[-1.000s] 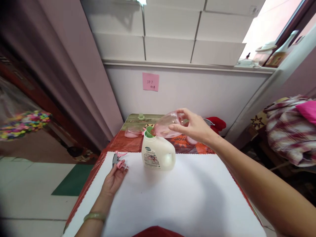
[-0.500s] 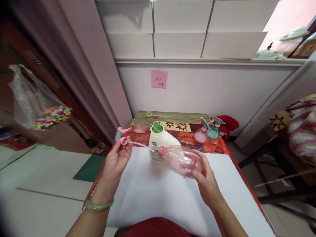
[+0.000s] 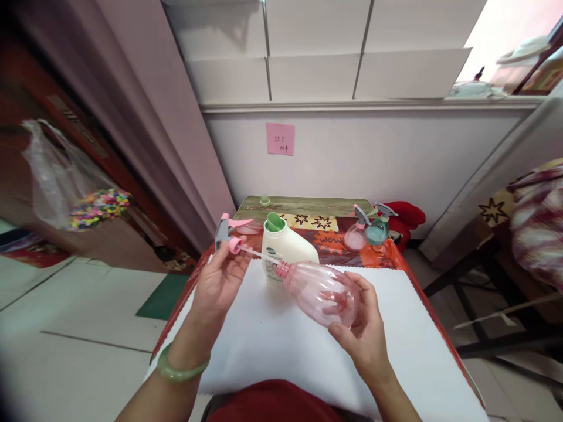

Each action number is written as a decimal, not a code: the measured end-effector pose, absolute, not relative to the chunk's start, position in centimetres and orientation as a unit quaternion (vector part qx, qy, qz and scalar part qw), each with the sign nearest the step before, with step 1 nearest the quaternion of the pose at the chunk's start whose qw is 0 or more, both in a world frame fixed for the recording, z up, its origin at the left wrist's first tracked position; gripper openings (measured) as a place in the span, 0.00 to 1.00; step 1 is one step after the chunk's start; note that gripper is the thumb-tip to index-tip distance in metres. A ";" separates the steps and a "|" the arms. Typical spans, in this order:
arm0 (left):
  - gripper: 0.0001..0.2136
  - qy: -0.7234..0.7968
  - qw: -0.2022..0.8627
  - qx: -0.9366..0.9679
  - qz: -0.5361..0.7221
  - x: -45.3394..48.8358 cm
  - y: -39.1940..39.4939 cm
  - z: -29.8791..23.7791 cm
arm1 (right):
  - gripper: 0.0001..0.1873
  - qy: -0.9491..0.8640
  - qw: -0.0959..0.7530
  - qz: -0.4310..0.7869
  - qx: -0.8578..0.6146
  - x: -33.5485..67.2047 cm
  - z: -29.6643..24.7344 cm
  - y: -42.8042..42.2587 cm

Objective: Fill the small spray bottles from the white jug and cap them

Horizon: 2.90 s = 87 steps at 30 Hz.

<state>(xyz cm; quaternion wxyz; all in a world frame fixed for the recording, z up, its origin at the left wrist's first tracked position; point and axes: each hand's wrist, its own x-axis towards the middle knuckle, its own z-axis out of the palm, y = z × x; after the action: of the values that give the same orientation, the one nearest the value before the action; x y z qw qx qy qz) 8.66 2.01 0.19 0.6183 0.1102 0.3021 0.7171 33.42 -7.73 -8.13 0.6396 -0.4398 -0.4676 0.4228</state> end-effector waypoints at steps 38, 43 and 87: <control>0.14 0.264 0.651 0.323 0.634 12.5 -1.4 -0.6 | 0.53 -0.585 0.640 0.180 -0.464 28.7 -9.7 -8.0; 0.15 0.223 0.658 0.352 0.627 12.3 -1.7 -0.4 | 0.49 -0.295 0.561 0.669 -0.388 28.0 -6.7 -8.5; 0.16 0.233 0.584 0.361 0.689 7.2 -1.6 -1.6 | 0.54 -0.214 0.315 0.891 -0.247 23.5 -7.1 -6.9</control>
<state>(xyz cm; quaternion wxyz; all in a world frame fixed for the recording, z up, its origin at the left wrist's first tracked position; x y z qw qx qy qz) 7.22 -1.58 -1.56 0.5841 0.3608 0.2333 0.6886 23.48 -6.88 -7.06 0.3149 -0.2468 -0.2143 0.8911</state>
